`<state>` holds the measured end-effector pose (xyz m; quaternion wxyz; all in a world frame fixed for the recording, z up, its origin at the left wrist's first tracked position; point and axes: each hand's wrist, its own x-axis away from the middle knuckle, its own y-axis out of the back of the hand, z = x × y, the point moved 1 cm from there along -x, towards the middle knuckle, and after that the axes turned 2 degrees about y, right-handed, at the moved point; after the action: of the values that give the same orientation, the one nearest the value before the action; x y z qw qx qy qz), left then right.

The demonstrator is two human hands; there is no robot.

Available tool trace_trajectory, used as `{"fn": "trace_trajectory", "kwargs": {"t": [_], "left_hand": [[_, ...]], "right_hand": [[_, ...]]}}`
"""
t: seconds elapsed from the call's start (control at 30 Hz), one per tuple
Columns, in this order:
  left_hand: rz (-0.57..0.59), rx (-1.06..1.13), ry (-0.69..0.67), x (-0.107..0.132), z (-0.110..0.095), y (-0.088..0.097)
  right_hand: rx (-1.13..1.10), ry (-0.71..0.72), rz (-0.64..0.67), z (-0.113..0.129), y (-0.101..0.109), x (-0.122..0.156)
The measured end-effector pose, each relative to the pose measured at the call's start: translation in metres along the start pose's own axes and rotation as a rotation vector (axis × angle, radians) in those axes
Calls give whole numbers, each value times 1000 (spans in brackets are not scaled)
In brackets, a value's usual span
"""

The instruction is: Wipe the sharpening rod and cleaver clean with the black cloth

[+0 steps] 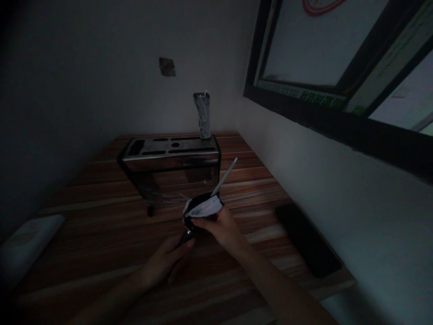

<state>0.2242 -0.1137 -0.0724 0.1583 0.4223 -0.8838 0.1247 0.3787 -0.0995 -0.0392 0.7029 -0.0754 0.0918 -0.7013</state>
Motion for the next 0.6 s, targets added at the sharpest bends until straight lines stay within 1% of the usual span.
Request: {"fn": "trace_trajectory", "kwargs": {"t": [0.17,0.33,0.47,0.6], "left_hand": [[-5,-21,-1,1,-4,-2],[25,-24,6,1,-3,-2],[36,-63,18,0,1,-1],[37,-129,17,1,2,-1]], "right_hand": [[14,43,-77,6,6,-4],[-30,109,-196,11,18,-11],[-71,186,-325,17,30,-15],[-131,228,-452,25,39,-20]]}}
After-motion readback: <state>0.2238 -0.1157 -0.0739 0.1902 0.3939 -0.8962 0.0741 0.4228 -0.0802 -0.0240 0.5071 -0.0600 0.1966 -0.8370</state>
